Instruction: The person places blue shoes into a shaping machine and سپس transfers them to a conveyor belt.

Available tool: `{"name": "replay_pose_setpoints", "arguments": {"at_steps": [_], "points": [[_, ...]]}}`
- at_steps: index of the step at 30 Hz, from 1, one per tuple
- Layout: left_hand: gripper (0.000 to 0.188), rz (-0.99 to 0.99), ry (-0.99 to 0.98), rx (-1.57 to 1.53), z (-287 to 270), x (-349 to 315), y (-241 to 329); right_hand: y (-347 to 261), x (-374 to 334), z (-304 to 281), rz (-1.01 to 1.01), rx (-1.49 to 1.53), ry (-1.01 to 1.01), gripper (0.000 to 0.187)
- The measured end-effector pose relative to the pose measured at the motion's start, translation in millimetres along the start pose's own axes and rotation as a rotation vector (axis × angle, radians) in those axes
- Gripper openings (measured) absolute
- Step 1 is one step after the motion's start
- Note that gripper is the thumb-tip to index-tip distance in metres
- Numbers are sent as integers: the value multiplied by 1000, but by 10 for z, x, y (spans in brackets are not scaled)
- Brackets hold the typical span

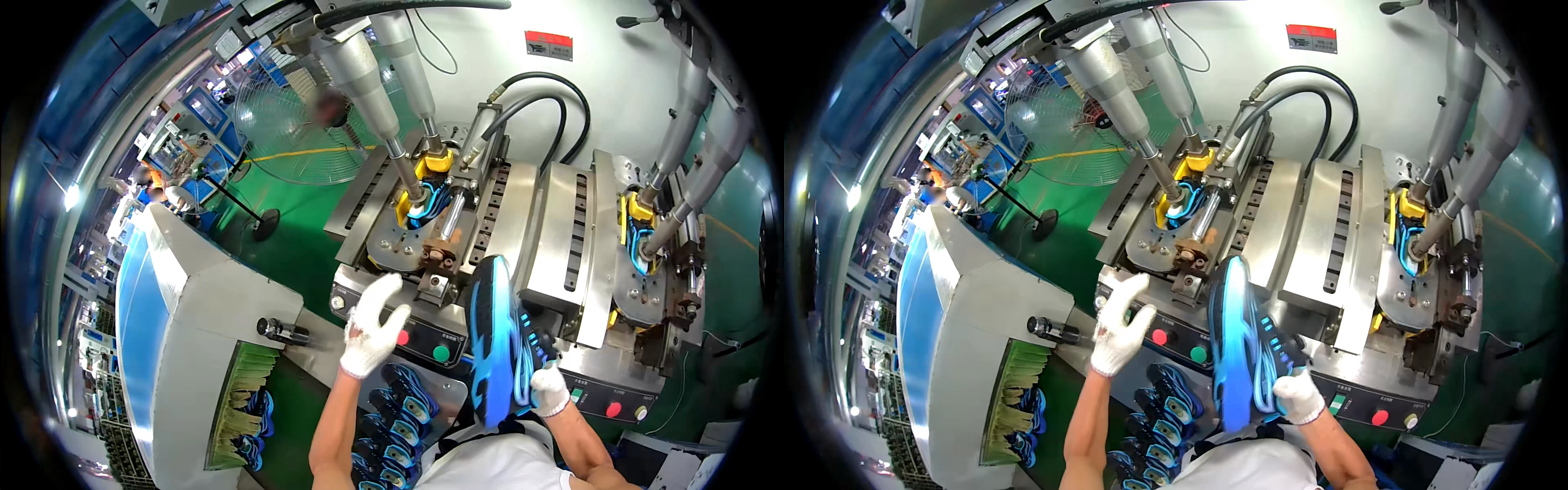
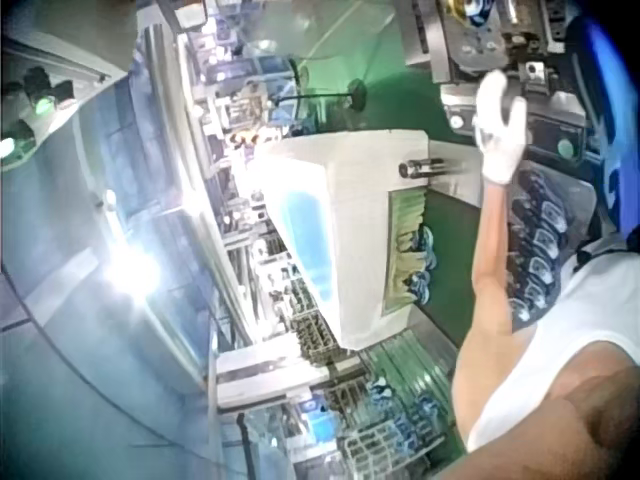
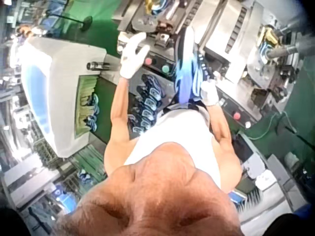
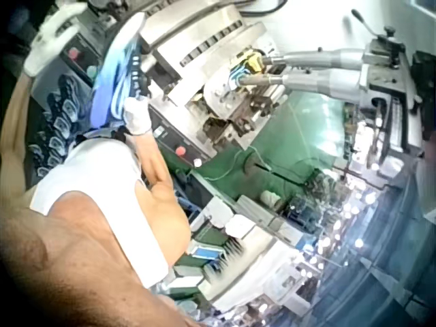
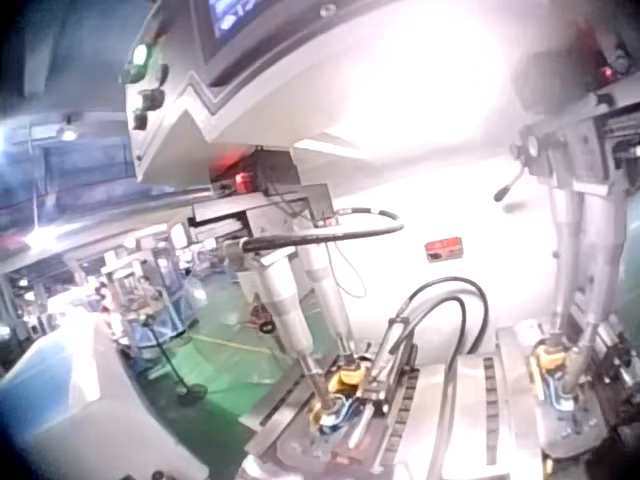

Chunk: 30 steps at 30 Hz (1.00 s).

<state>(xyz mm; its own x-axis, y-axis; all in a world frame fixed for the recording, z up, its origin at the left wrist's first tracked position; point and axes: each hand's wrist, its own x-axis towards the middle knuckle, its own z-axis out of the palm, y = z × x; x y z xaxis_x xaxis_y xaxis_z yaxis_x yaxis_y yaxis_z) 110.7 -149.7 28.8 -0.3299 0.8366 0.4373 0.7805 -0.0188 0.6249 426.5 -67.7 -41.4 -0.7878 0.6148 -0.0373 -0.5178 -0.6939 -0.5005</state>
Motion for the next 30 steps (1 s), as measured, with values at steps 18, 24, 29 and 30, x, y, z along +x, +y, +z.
{"name": "replay_pose_setpoints", "arguments": {"at_steps": [18,24,29,30], "points": [[72,-16,-258,252,1671,1968,-1622,-25,-197,-1,-326,-59,467,80],[52,-89,-294,519,1861,2564,-1958,-40,-392,9,-206,-205,612,70],[52,-90,-214,377,1175,2527,-1368,-33,-291,73,-174,-315,607,63],[52,-79,-158,314,945,2379,-1185,-23,-237,118,-164,-321,592,61]]}}
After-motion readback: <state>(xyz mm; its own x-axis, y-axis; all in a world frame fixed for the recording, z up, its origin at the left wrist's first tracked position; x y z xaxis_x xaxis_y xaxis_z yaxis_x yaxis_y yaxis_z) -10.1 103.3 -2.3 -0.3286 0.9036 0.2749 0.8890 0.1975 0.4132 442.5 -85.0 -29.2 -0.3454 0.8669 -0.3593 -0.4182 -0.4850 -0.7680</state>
